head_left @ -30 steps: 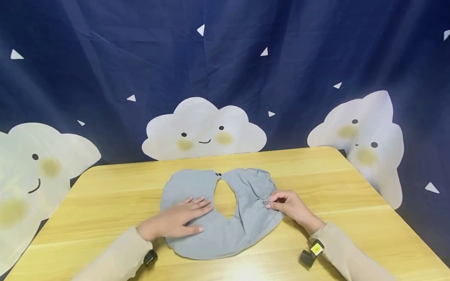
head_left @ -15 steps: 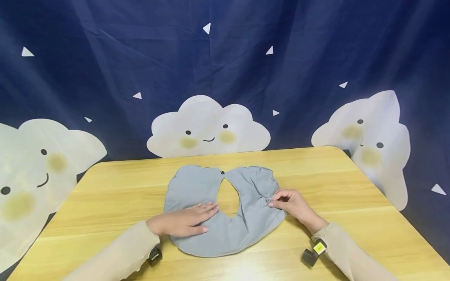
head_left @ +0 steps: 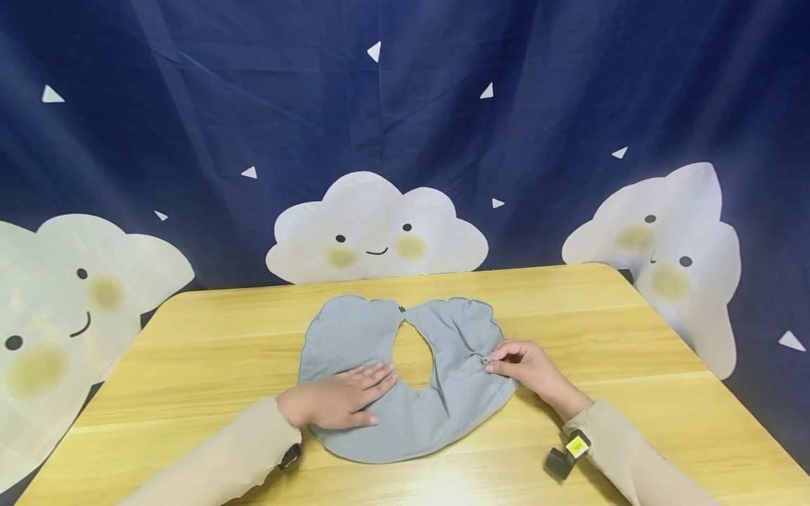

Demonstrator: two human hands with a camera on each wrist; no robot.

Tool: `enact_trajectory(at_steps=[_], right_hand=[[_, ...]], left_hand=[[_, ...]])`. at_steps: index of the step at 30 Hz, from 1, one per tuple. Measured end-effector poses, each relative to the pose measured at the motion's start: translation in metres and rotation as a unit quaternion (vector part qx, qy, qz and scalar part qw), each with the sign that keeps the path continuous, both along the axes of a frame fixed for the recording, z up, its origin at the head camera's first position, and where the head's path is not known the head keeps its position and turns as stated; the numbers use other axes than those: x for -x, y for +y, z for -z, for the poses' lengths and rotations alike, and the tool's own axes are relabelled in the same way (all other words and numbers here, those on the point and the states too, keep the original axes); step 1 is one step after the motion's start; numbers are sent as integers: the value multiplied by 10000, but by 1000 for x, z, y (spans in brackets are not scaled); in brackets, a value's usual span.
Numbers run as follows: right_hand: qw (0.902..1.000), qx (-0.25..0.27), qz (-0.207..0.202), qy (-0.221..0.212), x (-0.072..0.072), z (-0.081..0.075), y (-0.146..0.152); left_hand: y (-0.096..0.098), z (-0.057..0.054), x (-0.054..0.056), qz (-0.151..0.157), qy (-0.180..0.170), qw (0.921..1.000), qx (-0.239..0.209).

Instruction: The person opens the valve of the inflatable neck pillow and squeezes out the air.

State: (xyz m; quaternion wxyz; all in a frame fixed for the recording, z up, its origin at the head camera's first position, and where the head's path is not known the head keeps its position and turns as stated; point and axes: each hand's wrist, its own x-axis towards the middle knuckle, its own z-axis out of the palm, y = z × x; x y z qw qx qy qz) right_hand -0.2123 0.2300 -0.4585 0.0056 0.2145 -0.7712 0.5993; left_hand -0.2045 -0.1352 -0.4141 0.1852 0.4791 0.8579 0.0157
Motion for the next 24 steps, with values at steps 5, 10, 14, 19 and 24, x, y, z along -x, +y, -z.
enact_trajectory(at_steps=[5, 10, 14, 19, 24], right_hand=[[10000, 1, -32, -23, 0, 1, 0], [10000, 28, -37, -45, 0, 0, -2], [10000, 3, -30, -37, -1, 0, -3], [10000, 9, 11, -49, -2, -3, -2], [10000, -25, 42, -31, -2, -3, -2]], left_hand=[[3, -1, -3, -212, 79, 9996, 180], [3, -1, -3, -500, -218, 9985, 27], [4, -5, 0, -670, -664, 9946, -436], [21, -14, 0, -831, -740, 9898, -885], [52, -21, -7, -696, -433, 9909, -1071]])
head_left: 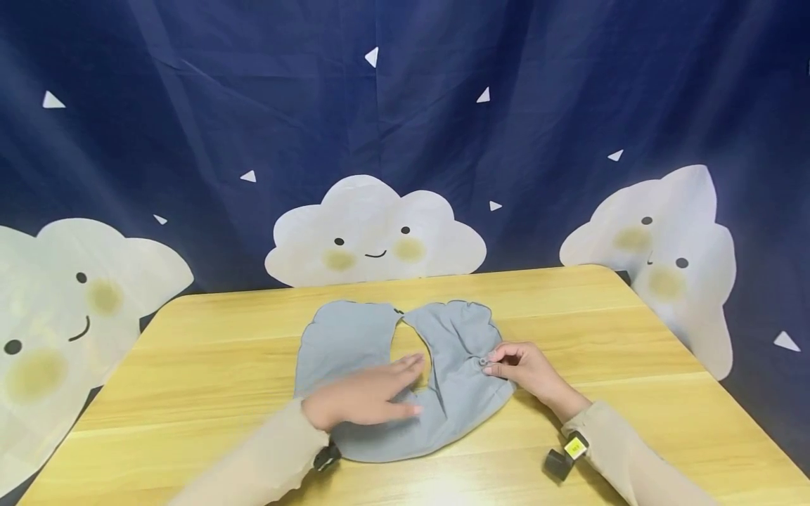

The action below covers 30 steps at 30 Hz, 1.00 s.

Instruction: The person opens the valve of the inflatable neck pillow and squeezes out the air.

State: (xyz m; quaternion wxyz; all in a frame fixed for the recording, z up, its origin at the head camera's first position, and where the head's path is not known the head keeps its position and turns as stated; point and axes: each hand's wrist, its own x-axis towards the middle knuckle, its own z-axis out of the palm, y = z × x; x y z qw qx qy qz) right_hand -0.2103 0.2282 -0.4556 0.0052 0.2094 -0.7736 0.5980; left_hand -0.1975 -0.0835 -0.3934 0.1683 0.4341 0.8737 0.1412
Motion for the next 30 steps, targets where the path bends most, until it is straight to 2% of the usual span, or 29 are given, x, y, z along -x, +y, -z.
enact_trajectory(at_steps=[4, 8, 12, 17, 22, 30], right_hand=[[10000, -64, 13, 55, 1, 2, 0], [9999, -144, -39, 62, 1, 3, -2], [9997, -214, -74, 36, 0, 2, -2], [9995, -295, -84, 78, 0, 0, -1], [9994, -343, -106, 19, 0, 0, 2], [9987, -447, 7, -247, -2, -4, 2]], left_hand=[[26, 3, -6, 107, 302, 9995, 44], [45, 13, -12, 63, 517, 9978, 409], [55, 18, -14, -12, 580, 9954, 759], [61, 19, -12, 126, 617, 9930, 995], [61, 17, -6, 247, 345, 9949, 916], [56, 23, 10, 499, -206, 9967, 598]])
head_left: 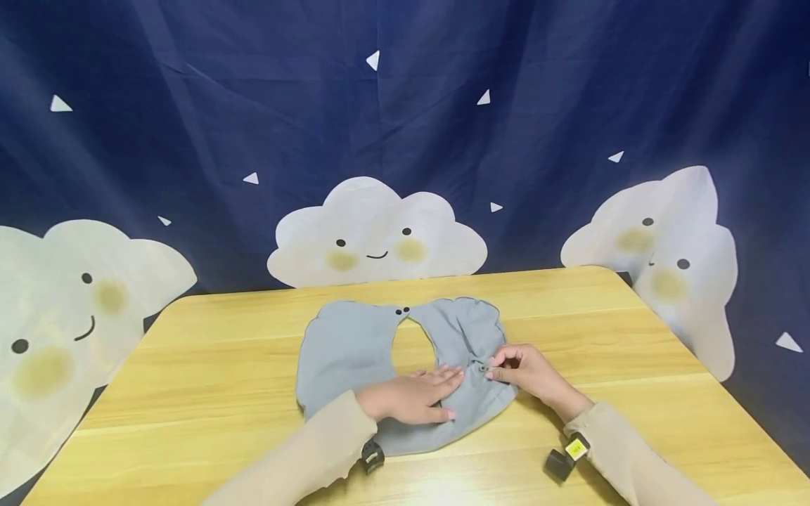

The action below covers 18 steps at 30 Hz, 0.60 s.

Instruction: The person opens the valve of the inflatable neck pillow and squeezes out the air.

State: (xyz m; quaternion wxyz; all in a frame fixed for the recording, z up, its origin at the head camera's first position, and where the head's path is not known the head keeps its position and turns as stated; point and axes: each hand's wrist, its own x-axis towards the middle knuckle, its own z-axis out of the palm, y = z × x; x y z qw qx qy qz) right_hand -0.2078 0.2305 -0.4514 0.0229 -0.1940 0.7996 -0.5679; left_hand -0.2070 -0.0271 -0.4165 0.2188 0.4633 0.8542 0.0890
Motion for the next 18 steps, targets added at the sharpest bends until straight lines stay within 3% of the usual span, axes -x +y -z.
enact_trajectory(at_steps=[5, 8, 12, 18], right_hand=[[9997, -64, 121, -205, 1, -2, -1], [9993, -107, 122, -341, 2, -1, -3], [9987, -127, 12, -489, 4, 1, -5], [9976, -265, -259, -580, 5, -3, 3]], left_hand=[[-2, -1, 9, 50, -391, 9988, -278], [-8, -2, 11, 107, -418, 9979, -479], [-22, -8, 11, -66, -331, 9960, -833], [-53, -29, 13, -541, 62, 9882, -1429]])
